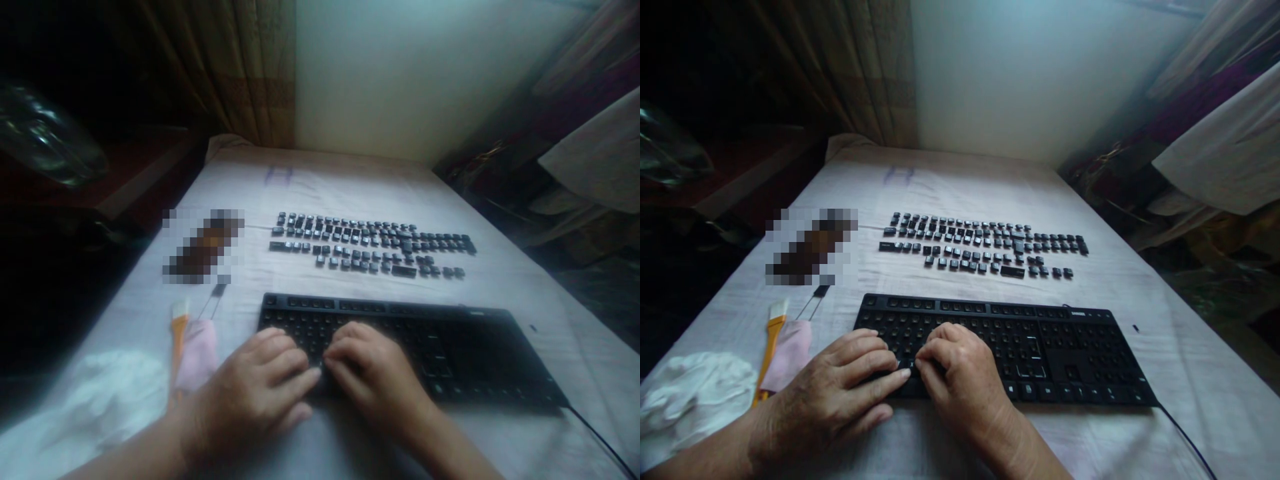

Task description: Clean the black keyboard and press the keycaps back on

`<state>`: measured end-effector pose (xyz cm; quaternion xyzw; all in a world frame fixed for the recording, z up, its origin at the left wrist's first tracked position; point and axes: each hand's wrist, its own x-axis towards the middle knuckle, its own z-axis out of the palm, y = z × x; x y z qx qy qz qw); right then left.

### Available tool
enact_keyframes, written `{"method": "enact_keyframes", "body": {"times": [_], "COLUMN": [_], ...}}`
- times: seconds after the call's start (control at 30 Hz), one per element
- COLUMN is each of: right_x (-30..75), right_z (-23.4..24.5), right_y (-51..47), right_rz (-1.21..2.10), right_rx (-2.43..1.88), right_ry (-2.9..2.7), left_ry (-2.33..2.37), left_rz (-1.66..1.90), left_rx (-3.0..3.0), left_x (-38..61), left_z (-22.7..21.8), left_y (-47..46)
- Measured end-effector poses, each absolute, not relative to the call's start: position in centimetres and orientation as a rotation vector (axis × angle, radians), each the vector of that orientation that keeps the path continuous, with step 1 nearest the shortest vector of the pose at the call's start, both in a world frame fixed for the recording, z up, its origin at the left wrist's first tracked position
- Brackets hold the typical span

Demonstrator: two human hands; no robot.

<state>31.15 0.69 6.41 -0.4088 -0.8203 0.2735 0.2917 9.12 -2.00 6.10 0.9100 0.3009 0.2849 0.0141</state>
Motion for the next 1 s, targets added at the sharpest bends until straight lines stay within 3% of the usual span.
{"method": "enact_keyframes", "body": {"times": [1.0], "right_x": [31.28], "right_z": [5.48], "right_y": [0.66], "right_rz": [0.657], "right_rx": [-1.055], "right_ry": [-2.202], "left_ry": [0.926], "left_rz": [0.878], "left_rx": [2.842], "left_x": [9.0], "left_z": [5.59], "left_y": [-1.68]}}
